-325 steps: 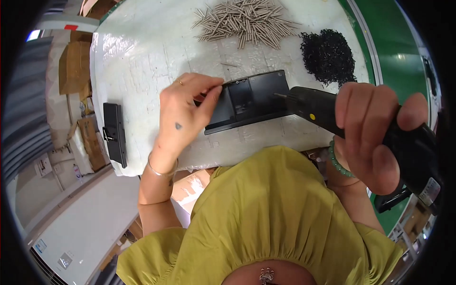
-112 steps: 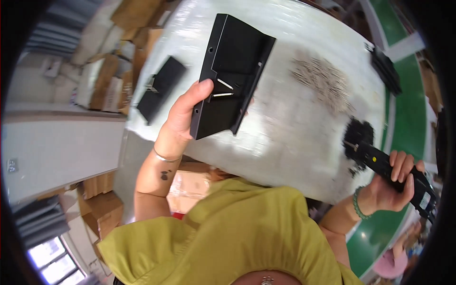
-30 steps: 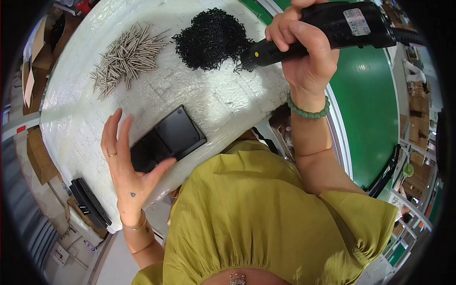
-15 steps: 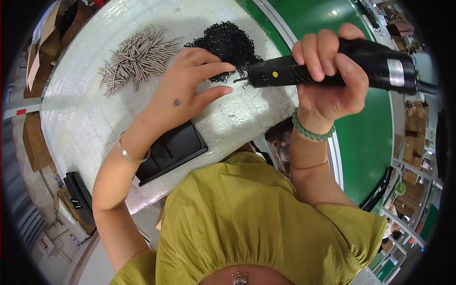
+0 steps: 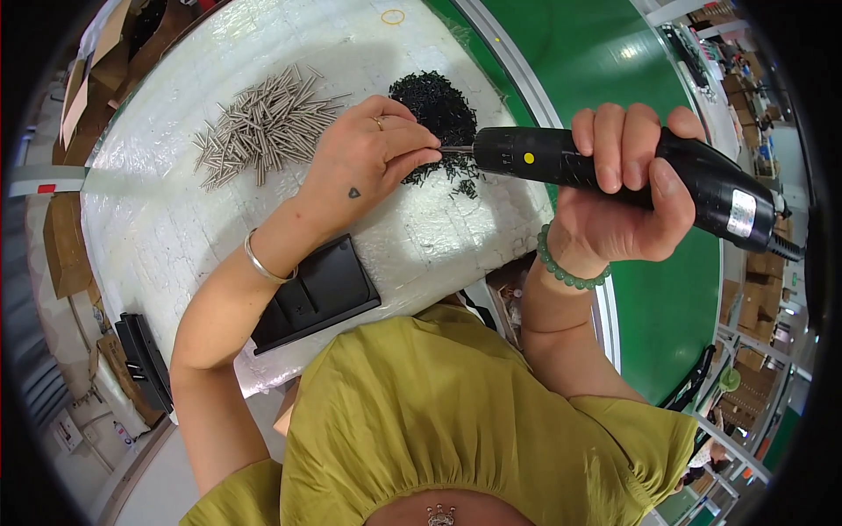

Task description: Use an electric screwdriver to drive screws into black plastic housing components.

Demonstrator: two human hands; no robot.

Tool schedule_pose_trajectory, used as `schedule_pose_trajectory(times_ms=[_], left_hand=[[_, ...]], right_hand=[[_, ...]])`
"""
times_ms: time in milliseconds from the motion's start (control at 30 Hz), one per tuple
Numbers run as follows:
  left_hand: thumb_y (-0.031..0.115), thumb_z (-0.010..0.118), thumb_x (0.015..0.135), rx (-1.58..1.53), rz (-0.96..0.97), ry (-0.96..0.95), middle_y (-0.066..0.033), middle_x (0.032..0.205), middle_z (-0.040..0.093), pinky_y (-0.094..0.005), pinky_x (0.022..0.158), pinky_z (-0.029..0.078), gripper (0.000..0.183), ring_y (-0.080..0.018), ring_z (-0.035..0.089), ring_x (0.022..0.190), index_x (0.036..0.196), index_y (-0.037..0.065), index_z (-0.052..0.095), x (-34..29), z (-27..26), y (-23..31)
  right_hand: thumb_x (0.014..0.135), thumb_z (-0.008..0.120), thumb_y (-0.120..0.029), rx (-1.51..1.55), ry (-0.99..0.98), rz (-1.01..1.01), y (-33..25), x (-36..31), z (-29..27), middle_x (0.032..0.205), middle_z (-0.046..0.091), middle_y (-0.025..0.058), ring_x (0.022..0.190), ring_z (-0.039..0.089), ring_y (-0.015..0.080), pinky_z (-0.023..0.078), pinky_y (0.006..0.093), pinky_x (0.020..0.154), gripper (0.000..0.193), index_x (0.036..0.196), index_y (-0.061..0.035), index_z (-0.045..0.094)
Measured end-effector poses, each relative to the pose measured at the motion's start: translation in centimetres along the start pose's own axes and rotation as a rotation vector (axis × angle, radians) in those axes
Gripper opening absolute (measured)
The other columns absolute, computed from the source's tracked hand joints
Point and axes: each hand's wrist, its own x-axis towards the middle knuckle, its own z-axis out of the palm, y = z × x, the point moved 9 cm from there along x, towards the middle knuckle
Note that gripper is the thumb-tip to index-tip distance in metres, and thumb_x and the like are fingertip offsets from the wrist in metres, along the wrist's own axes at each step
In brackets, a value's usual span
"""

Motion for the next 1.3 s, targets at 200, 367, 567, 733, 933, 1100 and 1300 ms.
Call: schedule_pose_trajectory(times_ms=[200,367,567,733,933,1100,1300], left_hand=[[0.019,0.076,0.069,-0.054,-0.035,0.053,-0.0016,0.072,0.064,-0.0322,0.065,0.050,0.015,-0.0229,0.060,0.079,0.075,0.008,0.068,0.4,-1.0,1.1],[0.018,0.076,0.069,-0.146,-0.072,0.112,-0.0015,0.071,0.063,-0.0325,0.062,0.050,0.014,-0.0223,0.060,0.077,0.075,0.008,0.067,-0.6,-2.2,0.7],[0.020,0.073,0.073,-0.121,-0.057,0.113,-0.0001,0.071,0.062,-0.0307,0.062,0.050,0.013,-0.0202,0.060,0.078,0.076,0.009,0.067,-2.8,-2.4,1.7],[0.017,0.075,0.071,-0.149,-0.155,0.068,-0.0011,0.080,0.064,-0.0308,0.069,0.051,0.016,-0.0221,0.060,0.082,0.081,0.008,0.067,-5.4,-3.8,1.4],[0.017,0.075,0.067,0.124,-0.137,0.000,-0.0038,0.097,0.062,-0.0366,0.081,0.049,0.028,-0.0269,0.055,0.096,0.093,0.009,0.066,-7.0,-7.8,-0.4],[0.009,0.066,0.073,0.440,-0.191,-0.126,-0.0040,0.088,0.060,-0.0355,0.077,0.049,0.016,-0.0246,0.055,0.091,0.089,0.008,0.067,-9.3,-9.8,-7.2],[0.006,0.060,0.071,0.426,-0.065,-0.346,-0.0030,0.089,0.058,-0.0327,0.082,0.045,0.006,-0.0209,0.051,0.097,0.075,0.008,0.064,-7.8,-6.8,-6.7]], right_hand=[[0.077,0.046,-0.012,0.083,-0.103,-0.007,-0.9,0.2,0.9,0.061,0.041,0.0012,0.051,0.040,0.0132,0.039,0.0329,0.063,0.045,0.121,-0.0076,0.048],[0.079,0.051,-0.014,0.071,-0.234,0.016,-0.5,0.1,2.9,0.062,0.043,-0.0018,0.052,0.042,0.0112,0.039,0.0309,0.062,0.043,0.121,-0.0093,0.047],[0.071,0.063,-0.021,-0.187,-0.233,-0.074,-0.5,-1.4,5.4,0.074,0.052,0.0009,0.078,0.050,0.0171,0.039,0.0402,0.090,0.044,0.113,-0.0180,0.050],[0.077,0.057,-0.013,0.037,-0.390,0.124,1.2,-2.2,8.2,0.061,0.048,-0.0054,0.054,0.045,0.0061,0.035,0.0246,0.061,0.032,0.107,-0.0141,0.046],[0.077,0.054,-0.012,0.036,-0.378,0.170,3.1,-2.4,8.7,0.061,0.046,-0.0041,0.053,0.044,0.0067,0.035,0.0250,0.061,0.030,0.106,-0.0125,0.046],[0.077,0.053,-0.013,0.031,-0.299,0.193,3.4,-2.2,7.9,0.060,0.044,-0.0037,0.053,0.043,0.0072,0.033,0.0259,0.060,0.029,0.105,-0.0115,0.046],[0.077,0.053,-0.012,0.024,-0.287,0.199,3.3,-2.6,7.9,0.060,0.043,-0.0033,0.051,0.042,0.0071,0.032,0.0249,0.058,0.029,0.106,-0.0106,0.046]])
